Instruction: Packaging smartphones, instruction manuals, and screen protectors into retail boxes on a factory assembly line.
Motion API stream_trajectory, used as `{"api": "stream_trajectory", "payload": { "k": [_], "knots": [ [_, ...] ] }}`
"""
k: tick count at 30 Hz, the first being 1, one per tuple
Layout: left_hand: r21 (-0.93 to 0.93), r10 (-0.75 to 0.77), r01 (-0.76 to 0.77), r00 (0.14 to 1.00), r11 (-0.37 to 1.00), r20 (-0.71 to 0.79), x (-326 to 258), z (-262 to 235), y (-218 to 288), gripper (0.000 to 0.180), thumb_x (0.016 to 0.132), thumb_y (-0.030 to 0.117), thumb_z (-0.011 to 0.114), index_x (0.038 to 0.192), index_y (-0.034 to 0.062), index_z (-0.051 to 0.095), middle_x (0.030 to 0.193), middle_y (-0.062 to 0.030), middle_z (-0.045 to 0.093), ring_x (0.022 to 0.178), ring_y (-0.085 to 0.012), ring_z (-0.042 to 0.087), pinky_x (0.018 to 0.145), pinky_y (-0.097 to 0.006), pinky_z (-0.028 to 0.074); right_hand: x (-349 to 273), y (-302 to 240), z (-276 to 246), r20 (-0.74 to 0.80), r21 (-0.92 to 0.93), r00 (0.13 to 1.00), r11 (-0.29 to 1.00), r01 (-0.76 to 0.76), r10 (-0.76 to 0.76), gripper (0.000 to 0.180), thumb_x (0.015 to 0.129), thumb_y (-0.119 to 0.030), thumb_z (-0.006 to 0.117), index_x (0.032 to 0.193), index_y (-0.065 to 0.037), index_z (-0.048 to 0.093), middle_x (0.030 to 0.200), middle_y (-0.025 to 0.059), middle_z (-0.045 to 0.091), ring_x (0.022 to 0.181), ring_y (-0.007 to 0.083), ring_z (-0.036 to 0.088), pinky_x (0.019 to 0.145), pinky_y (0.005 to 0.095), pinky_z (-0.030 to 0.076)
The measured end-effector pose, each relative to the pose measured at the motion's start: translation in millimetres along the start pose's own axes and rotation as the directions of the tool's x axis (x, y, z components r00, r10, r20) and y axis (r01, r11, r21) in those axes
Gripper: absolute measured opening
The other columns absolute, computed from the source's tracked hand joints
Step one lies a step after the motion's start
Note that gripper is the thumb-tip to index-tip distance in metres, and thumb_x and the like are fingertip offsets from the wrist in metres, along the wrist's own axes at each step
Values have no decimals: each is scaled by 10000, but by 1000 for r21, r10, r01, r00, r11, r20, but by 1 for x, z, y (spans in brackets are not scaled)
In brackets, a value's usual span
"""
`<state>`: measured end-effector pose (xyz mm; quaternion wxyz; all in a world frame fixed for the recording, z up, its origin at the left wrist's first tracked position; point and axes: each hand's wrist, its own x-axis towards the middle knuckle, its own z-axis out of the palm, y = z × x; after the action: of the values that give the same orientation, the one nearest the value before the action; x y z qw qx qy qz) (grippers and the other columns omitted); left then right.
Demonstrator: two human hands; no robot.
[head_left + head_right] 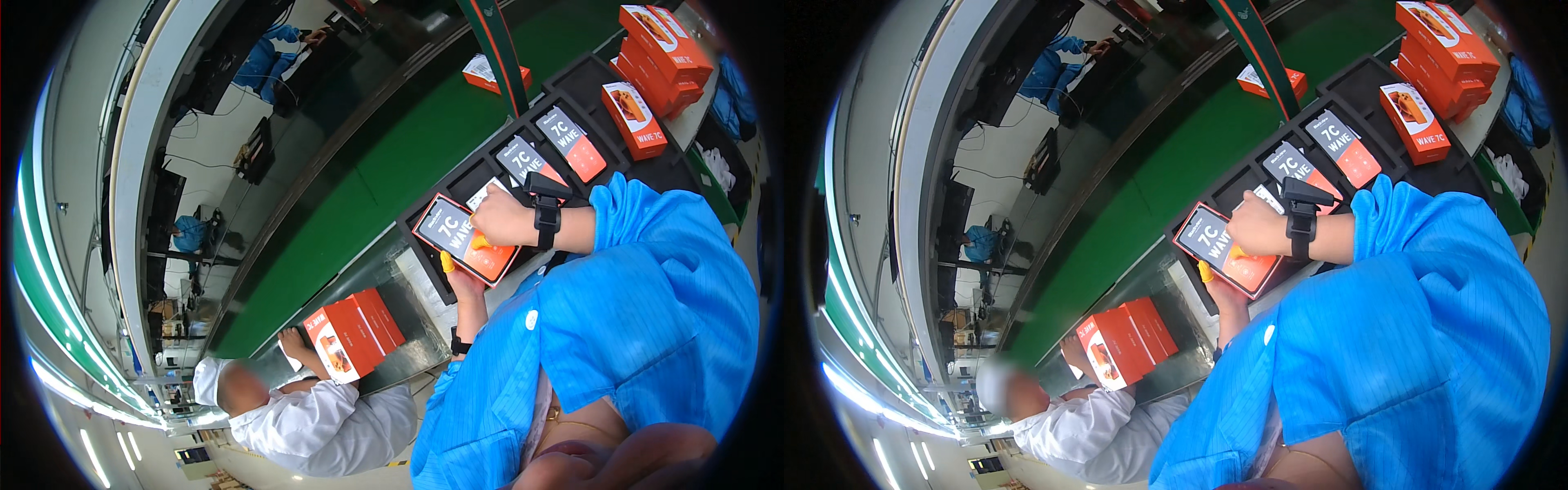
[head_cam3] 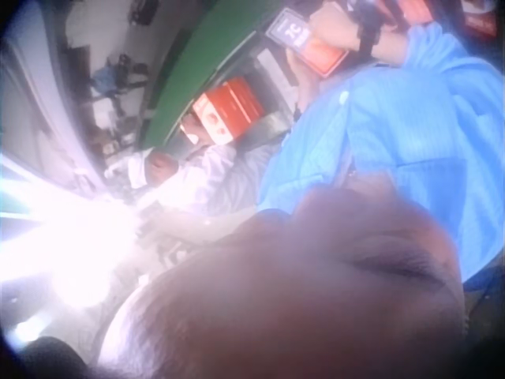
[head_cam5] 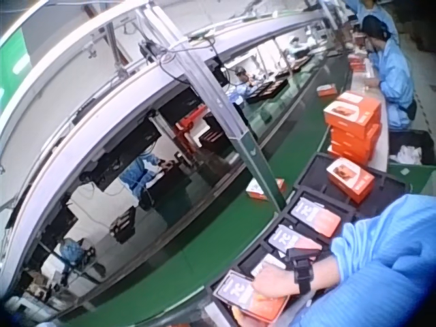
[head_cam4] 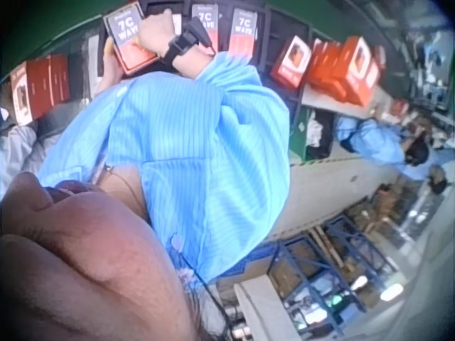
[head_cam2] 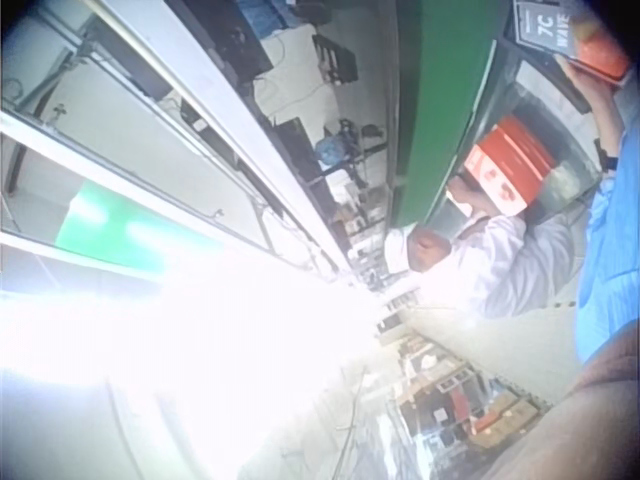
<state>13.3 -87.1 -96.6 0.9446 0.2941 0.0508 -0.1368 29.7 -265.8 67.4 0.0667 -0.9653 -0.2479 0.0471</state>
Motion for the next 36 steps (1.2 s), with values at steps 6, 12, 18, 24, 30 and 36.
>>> {"api": "stream_trajectory", "payload": {
  "k": [6, 12, 18, 24, 30, 36],
  "knots": [
    [18, 69, -68, 996, 998, -59, 0, 11, 1, 582, 889, 448, 482, 1302, 39, 455, 1265, -135, 554, 1121, -291, 565, 963, -412, 450, -17, 28, 42, -522, 447, 837, 889, 100, 168, 240, 771, -271, 707, 839, -51, 642, 847, 103, 632, 781, 292, 597, 778, 395, 420],
    [-50, 98, -109, 978, 993, -186, 6, 2, 6, 480, 907, 406, 425, 1223, 62, 533, 1204, -110, 602, 1070, -290, 598, 929, -419, 471, -17, 78, 76, -344, 289, 879, 928, -236, 331, 437, 718, -234, 741, 1076, -25, 604, 1099, 126, 520, 1053, 300, 512, 885, 441, 408],
    [-21, 117, -120, 986, 993, -122, 8, -5, 8, 497, 900, 418, 416, 1239, 72, 528, 1219, -98, 594, 1097, -280, 582, 942, -418, 458, -1, 76, 96, -452, 195, 861, 968, -160, 233, 478, 675, -253, 767, 1083, -55, 615, 1112, 94, 513, 1086, 273, 476, 886, 450, 365],
    [21, 48, -46, 990, 999, -136, 0, 6, 12, 566, 871, 456, 469, 1275, 60, 496, 1242, -121, 574, 1122, -294, 565, 955, -426, 451, 11, 71, 71, -440, 261, 865, 956, -133, 240, 552, 702, -272, 760, 1164, -33, 576, 1178, 108, 497, 1110, 279, 462, 886, 446, 376],
    [35, 52, -48, 991, 998, -120, -5, 11, 11, 584, 867, 461, 480, 1287, 55, 484, 1257, -127, 563, 1133, -303, 557, 959, -428, 448, -98, 212, 20, -753, 193, 290, 620, -760, 590, 601, 605, -266, 796, 1096, 16, 594, 1262, 216, 461, 1189, 368, 443, 986, 431, 396],
    [6, 29, -28, 999, 1000, -38, -4, 15, 3, 614, 862, 450, 504, 1317, 41, 449, 1290, -139, 538, 1155, -319, 539, 976, -447, 432, -218, 339, 114, -205, 199, 114, 155, -968, 972, 828, 640, -456, 758, 1276, -14, 466, 1340, 231, 377, 1261, 419, 370, 980, 503, 403]
  ]
}}
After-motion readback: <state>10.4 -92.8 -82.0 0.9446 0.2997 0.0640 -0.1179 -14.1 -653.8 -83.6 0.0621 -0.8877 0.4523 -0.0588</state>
